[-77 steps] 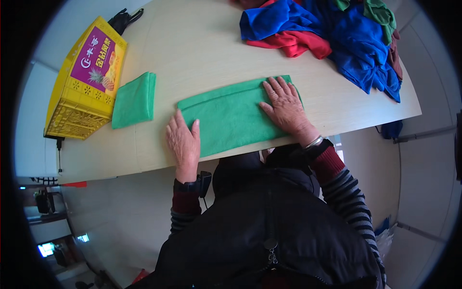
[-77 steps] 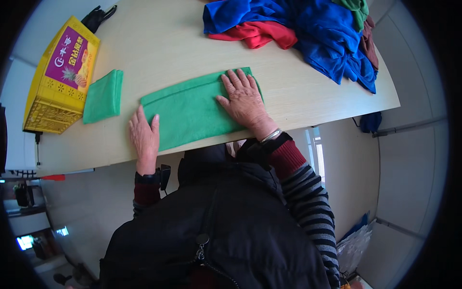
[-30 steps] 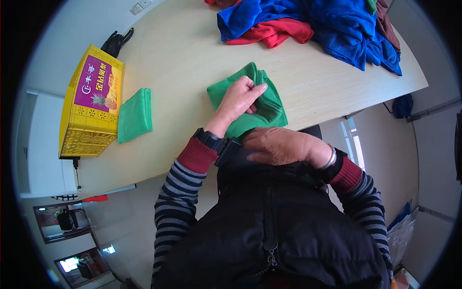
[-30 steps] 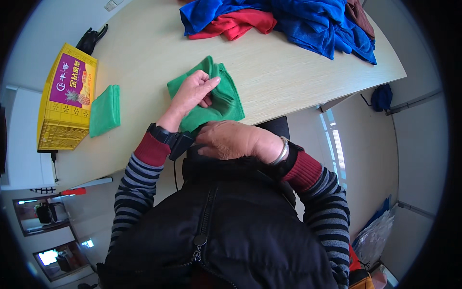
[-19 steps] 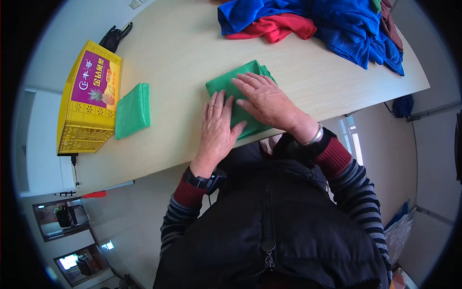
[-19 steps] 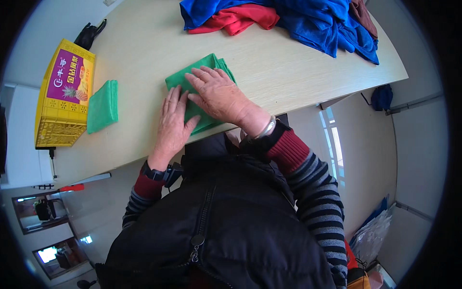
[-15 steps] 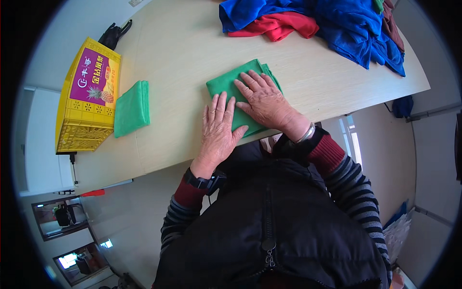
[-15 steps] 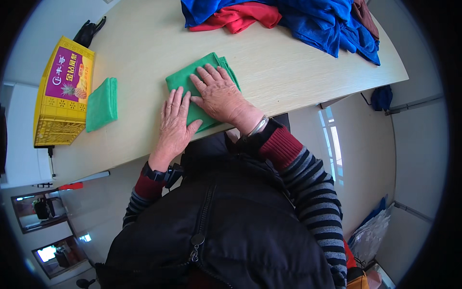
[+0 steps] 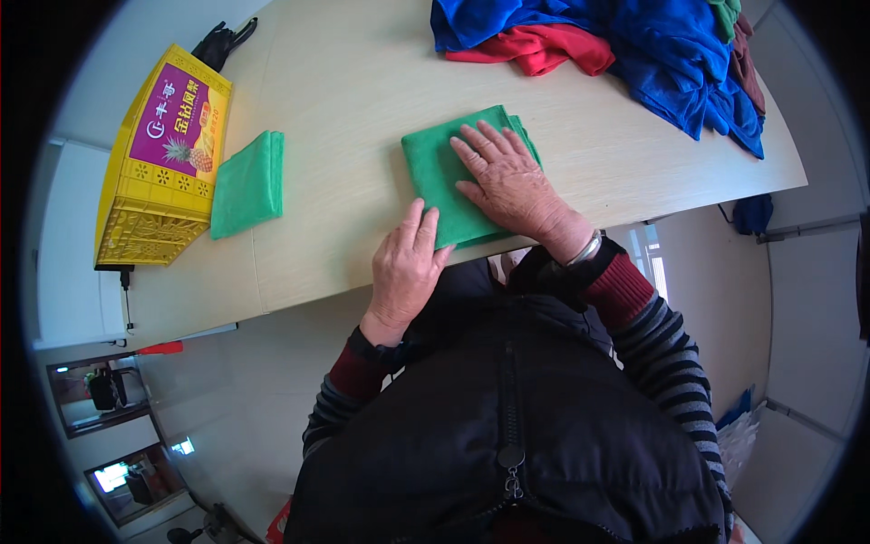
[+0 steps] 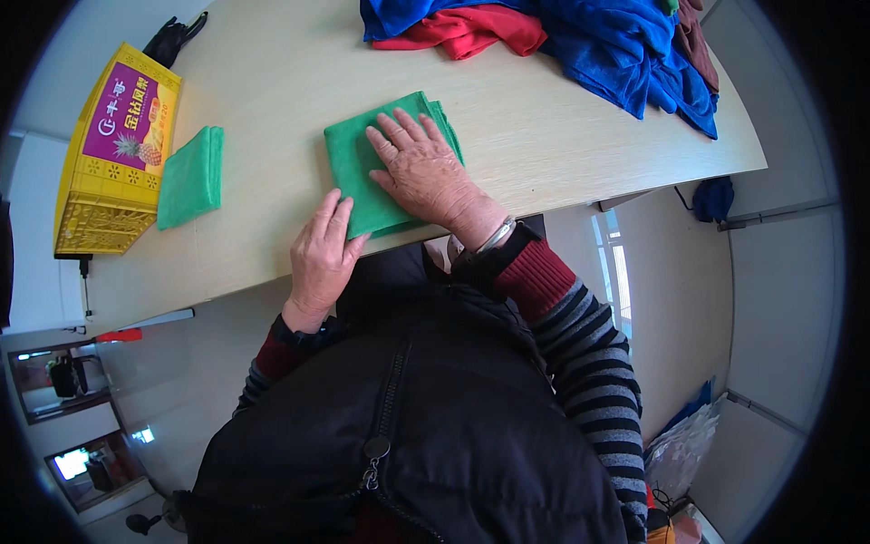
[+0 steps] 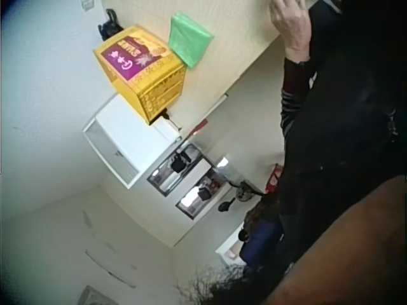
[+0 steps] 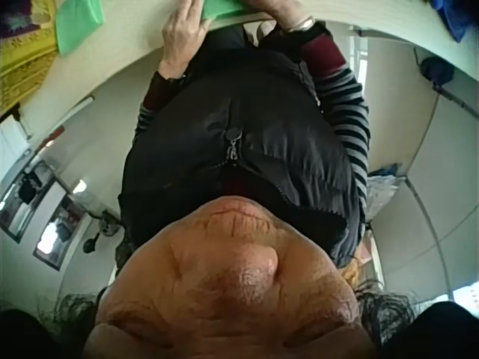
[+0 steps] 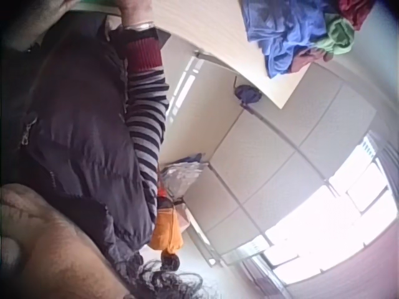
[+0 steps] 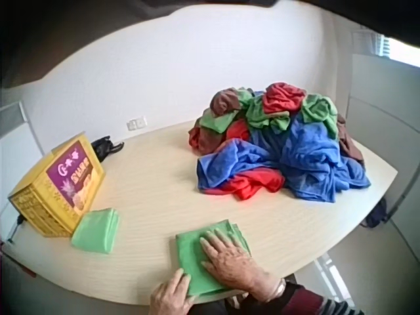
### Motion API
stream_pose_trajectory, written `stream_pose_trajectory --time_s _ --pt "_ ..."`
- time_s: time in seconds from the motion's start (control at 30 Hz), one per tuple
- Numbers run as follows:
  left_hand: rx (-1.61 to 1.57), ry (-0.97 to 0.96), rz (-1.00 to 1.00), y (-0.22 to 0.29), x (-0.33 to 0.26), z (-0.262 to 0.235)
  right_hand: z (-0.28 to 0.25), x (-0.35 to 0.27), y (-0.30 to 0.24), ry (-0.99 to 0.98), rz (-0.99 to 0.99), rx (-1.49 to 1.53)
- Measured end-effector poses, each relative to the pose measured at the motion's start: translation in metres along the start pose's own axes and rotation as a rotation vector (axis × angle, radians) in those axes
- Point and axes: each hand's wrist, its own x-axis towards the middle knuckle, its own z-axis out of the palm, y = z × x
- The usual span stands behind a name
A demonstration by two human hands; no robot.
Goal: Folding various colored cloths on a table.
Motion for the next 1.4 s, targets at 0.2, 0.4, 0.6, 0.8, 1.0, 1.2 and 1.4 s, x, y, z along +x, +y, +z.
stream_pose_trajectory --time_s 0.2,0.4,0.6,0.8,1.0,1.2,1.4 --pt "0.097 0.062 -0.045 0.017 0.015 0.006 0.011 -0.001 -0.005 0.025 -0.004 0.013" --pt "0.301 0.019 -0.050 0.020 0.026 0.007 0.013 -0.003 -0.005 0.019 0.028 0.001" --pt "0.340 -0.069 -0.052 0.023 0.017 0.002 0.013 -0.002 -0.004 0.028 0.047 0.012" --pt "0.134 -0.210 0.066 0.016 0.017 -0.038 0.012 -0.003 0.003 -0.014 0.029 0.021" --pt "-0.011 -0.099 -0.048 -0.017 0.066 -0.033 -0.003 0.012 -0.009 -0.016 0.058 0.064" --pt "0.026 -0.220 -0.019 -0.032 0.072 0.020 0.021 0.011 0.001 0.010 0.080 -0.032" --pt "-0.001 -0.205 -0.011 -0.030 0.068 0.021 0.015 0.005 0.010 0.022 0.107 0.019"
